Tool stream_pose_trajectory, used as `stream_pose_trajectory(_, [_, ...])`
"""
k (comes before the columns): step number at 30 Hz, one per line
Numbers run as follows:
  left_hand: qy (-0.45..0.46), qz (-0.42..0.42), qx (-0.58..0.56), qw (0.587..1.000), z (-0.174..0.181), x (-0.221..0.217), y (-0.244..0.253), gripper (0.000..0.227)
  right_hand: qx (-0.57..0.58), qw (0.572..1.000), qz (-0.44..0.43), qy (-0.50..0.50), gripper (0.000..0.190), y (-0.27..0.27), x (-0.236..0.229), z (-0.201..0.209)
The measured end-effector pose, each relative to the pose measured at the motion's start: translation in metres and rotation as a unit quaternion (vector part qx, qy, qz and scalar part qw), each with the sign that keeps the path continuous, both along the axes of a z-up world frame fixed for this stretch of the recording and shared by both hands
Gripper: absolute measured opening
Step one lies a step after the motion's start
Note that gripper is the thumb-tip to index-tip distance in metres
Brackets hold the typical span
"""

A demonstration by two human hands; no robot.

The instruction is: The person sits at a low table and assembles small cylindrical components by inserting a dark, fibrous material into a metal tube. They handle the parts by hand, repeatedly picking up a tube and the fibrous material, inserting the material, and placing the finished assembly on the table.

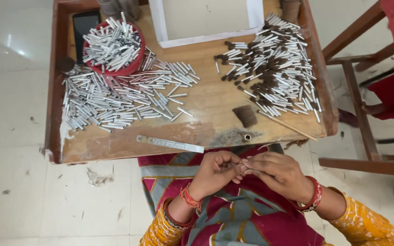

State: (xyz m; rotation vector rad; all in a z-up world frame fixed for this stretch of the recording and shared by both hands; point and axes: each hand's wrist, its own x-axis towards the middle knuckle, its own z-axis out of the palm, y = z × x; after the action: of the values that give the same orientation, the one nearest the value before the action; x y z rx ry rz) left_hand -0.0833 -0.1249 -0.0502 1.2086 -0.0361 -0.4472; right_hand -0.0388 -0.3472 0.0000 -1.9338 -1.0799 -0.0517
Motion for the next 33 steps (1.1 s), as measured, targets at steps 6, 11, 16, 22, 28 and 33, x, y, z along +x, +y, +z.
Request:
stream_pose_trajectory(6, [0.009,-0.06,-0.029,0.998,-0.002,0.008,0.015,0.013,0.017,0.998,-0.001,-0.057,0.03,0.007,-0.004,0.0])
stream_pose_trajectory(11, [-0.159,0.083,0.266,0.947,0.023,0.029,0.056,0.008,0.008,0.996,-0.038,-0.077,0.027,0.011,-0.003,0.004])
stream_pose_trajectory(16, [-0.296,0.256,0.651,0.65,0.047,0.063,0.105,0.006,0.005,0.996,-0.056,-0.065,0.027,0.012,-0.003,0.005])
stream_pose_trajectory(22, [-0.305,0.18,0.687,0.635,0.045,0.058,0.104,0.013,0.019,0.996,-0.068,-0.055,0.027,0.011,-0.004,0.003])
stream_pose_trajectory(28, [-0.239,0.154,0.347,0.894,0.068,0.01,0.034,0.024,0.049,0.995,-0.082,-0.006,0.028,0.009,-0.008,-0.003])
stream_pose_trajectory(33, [0.003,0.16,-0.234,0.959,0.013,-0.006,-0.009,0.014,0.111,0.992,-0.042,-0.03,0.033,0.008,-0.012,-0.01])
